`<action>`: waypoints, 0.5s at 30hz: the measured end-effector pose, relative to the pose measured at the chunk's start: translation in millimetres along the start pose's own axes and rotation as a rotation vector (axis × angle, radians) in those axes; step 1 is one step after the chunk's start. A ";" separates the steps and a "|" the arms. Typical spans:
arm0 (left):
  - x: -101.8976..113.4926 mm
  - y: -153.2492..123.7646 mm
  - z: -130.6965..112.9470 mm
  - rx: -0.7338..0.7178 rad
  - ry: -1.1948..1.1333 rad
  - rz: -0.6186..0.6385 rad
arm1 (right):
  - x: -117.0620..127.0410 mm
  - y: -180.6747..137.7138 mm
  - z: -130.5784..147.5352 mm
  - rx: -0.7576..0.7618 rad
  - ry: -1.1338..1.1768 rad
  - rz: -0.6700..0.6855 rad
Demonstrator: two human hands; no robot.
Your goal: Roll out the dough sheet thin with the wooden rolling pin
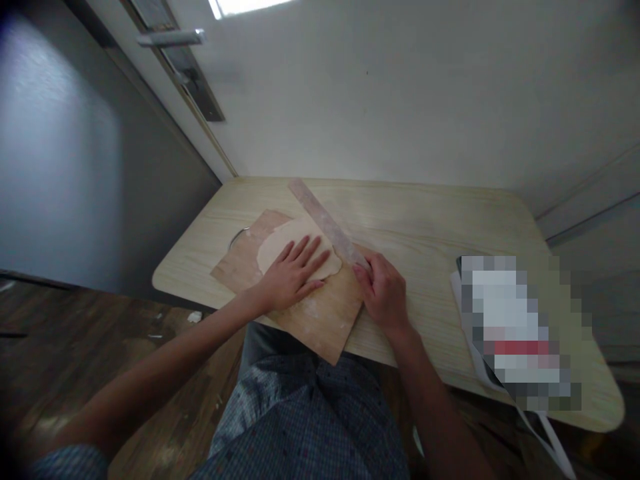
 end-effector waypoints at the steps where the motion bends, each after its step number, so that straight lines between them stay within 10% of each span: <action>1: 0.4 0.2 1.8 -0.010 0.006 0.008 | -0.2 0.0 -0.1 -0.005 0.001 0.002; 15: 4.4 -35.7 7.4 -0.130 -0.057 0.132 | -1.4 -0.9 -0.5 0.024 -0.005 0.004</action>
Point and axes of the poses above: each hand's wrist, its own y-axis towards the middle knuckle, its own x-axis out of the back of the hand, z = x × y, the point moved 4 cm from there along y, towards the middle knuckle, and after that the axes turned 1 degree about -x, right-handed, at the moved point
